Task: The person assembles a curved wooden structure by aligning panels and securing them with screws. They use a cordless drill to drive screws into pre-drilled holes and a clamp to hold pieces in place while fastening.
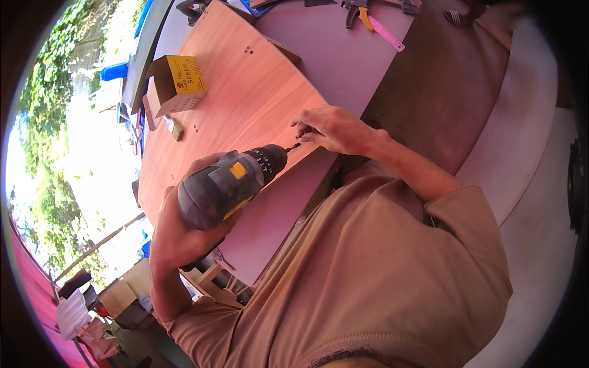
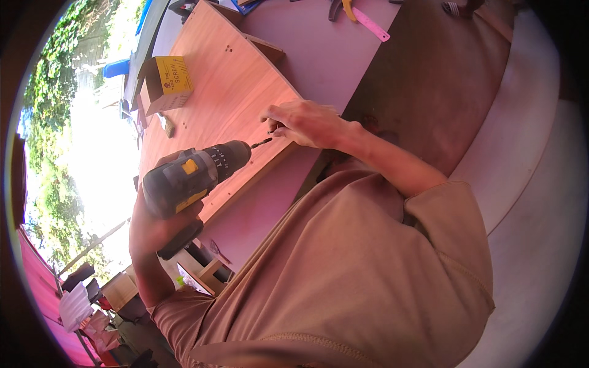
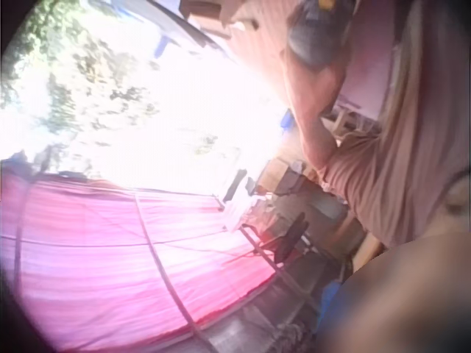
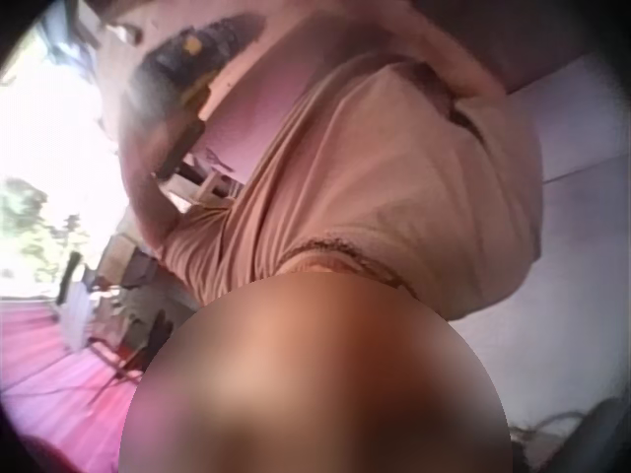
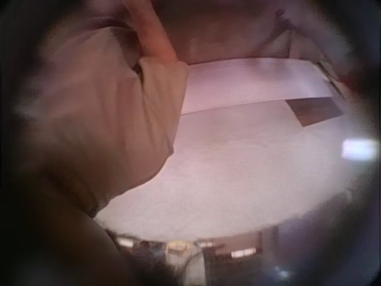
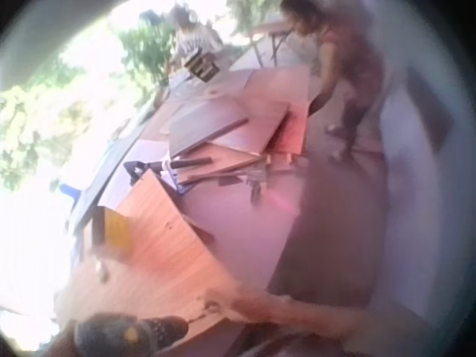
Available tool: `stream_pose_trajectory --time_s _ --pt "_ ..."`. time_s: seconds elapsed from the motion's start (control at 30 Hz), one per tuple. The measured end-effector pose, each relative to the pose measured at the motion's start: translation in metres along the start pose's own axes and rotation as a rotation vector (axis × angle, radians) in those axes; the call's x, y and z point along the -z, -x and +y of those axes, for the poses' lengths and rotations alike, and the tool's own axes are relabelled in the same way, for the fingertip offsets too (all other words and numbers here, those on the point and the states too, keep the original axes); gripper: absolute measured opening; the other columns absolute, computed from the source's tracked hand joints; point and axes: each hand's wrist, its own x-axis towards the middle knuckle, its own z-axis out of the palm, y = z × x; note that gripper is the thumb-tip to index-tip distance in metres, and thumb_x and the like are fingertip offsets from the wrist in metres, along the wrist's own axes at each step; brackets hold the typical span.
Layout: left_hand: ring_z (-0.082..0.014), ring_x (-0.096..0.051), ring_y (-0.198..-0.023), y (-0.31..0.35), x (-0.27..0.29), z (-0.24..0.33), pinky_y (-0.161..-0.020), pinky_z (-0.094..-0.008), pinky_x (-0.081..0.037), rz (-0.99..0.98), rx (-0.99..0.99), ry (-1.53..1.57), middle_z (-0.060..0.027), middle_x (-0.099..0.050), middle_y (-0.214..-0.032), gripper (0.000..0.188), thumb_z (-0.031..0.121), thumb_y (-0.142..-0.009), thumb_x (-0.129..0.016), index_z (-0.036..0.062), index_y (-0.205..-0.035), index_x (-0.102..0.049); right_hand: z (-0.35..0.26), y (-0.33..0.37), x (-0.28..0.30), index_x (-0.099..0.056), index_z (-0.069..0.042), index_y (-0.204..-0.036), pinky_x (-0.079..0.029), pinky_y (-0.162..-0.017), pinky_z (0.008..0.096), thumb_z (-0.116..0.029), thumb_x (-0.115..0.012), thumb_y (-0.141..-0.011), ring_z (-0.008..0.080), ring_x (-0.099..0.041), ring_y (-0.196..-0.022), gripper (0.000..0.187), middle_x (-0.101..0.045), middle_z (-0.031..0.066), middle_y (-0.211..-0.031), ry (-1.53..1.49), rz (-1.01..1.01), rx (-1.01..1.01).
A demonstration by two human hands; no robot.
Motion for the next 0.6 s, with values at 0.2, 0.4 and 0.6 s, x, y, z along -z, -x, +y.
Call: stream_pose_trajectory --time_s 0.2,0.4,0.6 --pt "-0.0182 -0.074 -0.111 0.002 0.002 0.009 -0.102 -0.0348 -0.056 0.019 -0.018 -0.010 -0.0127 -0.077 -0.122 0.070 0.003 -0.082 -0.082 -0.0008 -0.147 -0.057 0.004 0.001 0.003 -0.056 -0.007 -0.128 -0.057 -0.083 0.0472 -0.006 -0.075 -0.098 0.0348 -0.074 -0.100 0.035 -0.078 0.0123 -0.106 -0.019 0.019 0.058" --pt "-0.0184 -0.075 -0.111 -0.004 0.000 0.015 -0.101 -0.0344 -0.057 0.016 0.002 -0.079 -0.0119 -0.078 -0.120 0.068 0.003 -0.082 -0.083 -0.0010 -0.146 -0.059 0.003 0.000 0.003 -0.055 -0.007 -0.127 -0.057 -0.084 0.0473 -0.003 -0.076 -0.096 0.0355 -0.074 -0.099 0.038 -0.077 0.0132 -0.104 -0.015 -0.011 0.022" --pt "-0.0186 -0.076 -0.105 -0.004 0.006 0.017 -0.098 -0.0341 -0.058 0.027 -0.052 -0.055 -0.0115 -0.079 -0.117 0.068 0.005 -0.082 -0.083 0.0006 -0.145 -0.060 0.006 0.000 0.005 -0.055 -0.007 -0.125 -0.057 -0.084 0.0467 -0.005 -0.075 -0.097 0.0358 -0.074 -0.100 0.035 -0.077 0.0125 -0.105 -0.014 -0.007 0.066"
